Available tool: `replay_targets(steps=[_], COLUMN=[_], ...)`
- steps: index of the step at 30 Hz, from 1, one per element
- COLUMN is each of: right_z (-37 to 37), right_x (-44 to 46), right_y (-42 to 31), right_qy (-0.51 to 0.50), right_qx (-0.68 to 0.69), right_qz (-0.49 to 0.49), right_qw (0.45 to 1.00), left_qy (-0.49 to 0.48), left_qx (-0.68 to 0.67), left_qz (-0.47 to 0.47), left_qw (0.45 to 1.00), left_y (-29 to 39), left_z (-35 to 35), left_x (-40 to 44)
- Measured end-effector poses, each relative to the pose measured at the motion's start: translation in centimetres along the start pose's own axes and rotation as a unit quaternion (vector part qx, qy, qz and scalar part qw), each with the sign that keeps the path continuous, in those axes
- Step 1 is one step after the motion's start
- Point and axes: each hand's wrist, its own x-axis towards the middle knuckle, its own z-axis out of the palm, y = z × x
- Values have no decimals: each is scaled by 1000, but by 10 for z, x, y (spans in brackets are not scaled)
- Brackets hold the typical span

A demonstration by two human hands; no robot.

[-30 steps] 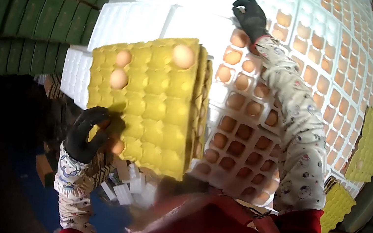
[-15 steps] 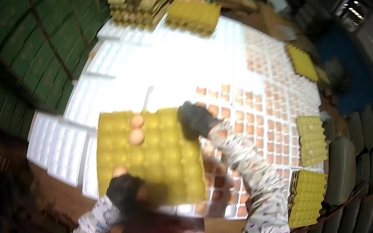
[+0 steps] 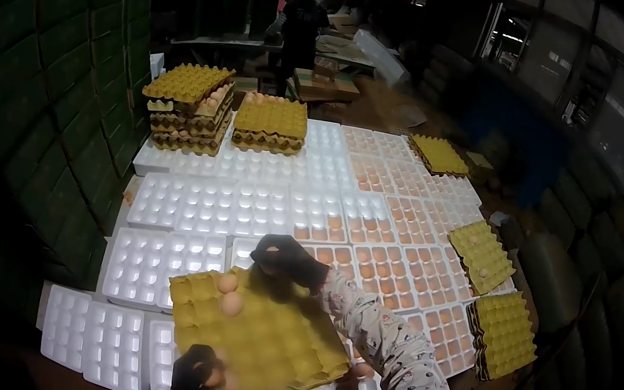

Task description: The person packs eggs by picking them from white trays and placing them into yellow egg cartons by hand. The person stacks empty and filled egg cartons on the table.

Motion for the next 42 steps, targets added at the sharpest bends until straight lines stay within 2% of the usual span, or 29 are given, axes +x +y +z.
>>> replay_targets(steps=[1, 2, 3, 4, 5, 6, 9, 10, 11, 12, 13, 15, 16, 18, 20, 22, 24, 25, 26, 29, 30, 31, 32, 34, 35, 36, 38, 41, 42], right_z=[18, 41, 71, 81, 93, 105, 107, 98, 82, 85, 67, 47, 29, 24, 12, 21, 75, 81, 96, 96, 90, 84, 71, 34, 35, 29, 28, -15, -15], right_x=[5, 8, -10, -3, -4, -9, -11, -1, 2, -1, 3, 1, 9, 9, 25, 38, 25, 39, 33, 37, 41, 44, 39, 47, 31, 20, -20, -44, -64], right_y=[-1, 11, 3, 9, 14, 18, 22, 26, 33, 9, 20, 17, 36, 25, 33, 43, 12, 21, 5, 24, 25, 24, 25, 42, 34, 22, 10, 35, 2], right_qy=[-28, -6, 34, -95, -88, -84, -51, -136, -135, -106, -97, -47, -18, 41, -20, -37, -67, -66, -149, -99, -79, -59, -69, -97, -41, -27, 11, -106, 9], right_qx=[-132, -397, -468, -595, -621, -646, -651, -699, -643, -586, -515, -139, -41, 2, -137, -411, -716, -685, -733, -767, -723, -677, -678, -427, -145, -3, 33, 318, 221], right_qz=[50, -104, -122, -42, -17, 10, 4, -8, -85, 34, 10, 178, 51, -6, -20, -73, 58, 103, 115, 90, 89, 84, 21, 47, 70, 135, 22, -23, 44], right_qw=[990, 912, 875, 797, 779, 758, 757, 702, 749, 802, 852, 973, 998, 999, 990, 908, 692, 718, 654, 628, 681, 728, 732, 898, 986, 991, 999, 942, 974], left_qy=[-36, -40, -61, -83, -84, -132, -236, -268, -307, -278, -249, -211, -207, -182, -148, -116, 24, 81, 138, 53, 18, -108, -227, -329, -332, -336, -278, -149, -98], left_qx=[47, 48, 46, 44, 4, 53, 209, 222, 283, 276, 242, 241, 258, 238, 199, 154, -46, -332, -580, -345, -8, 158, 315, 350, 355, 361, 340, 263, 211], left_qz=[24, 19, 12, 4, -85, -40, -109, -146, -174, -163, -159, -163, -150, -148, -128, -109, -83, -207, -311, -352, -127, -180, -226, -286, -274, -260, -226, -208, -180], left_qw=[998, 998, 997, 996, 993, 989, 943, 926, 892, 906, 924, 933, 932, 942, 960, 975, 995, 917, 740, 869, 992, 965, 893, 829, 830, 831, 870, 930, 956], left_y=[3, 9, 13, 18, 27, 20, 32, 47, 48, 55, 57, 52, 55, 56, 52, 42, 23, 21, 17, -12, -6, 9, 34, 51, 51, 50, 53, 42, 38], left_z=[-13, -18, -21, -22, -19, -15, 1, -2, 5, 1, -2, 3, 2, 4, -1, -4, -7, -11, -16, -28, -28, -27, -28, -21, -17, -13, -15, -11, -11], left_x=[2, 2, 0, -1, -2, -7, -9, 6, 7, 13, 11, 4, 2, -5, -11, -11, -13, -12, -9, 10, 25, 32, 49, 73, 75, 73, 62, 47, 43])
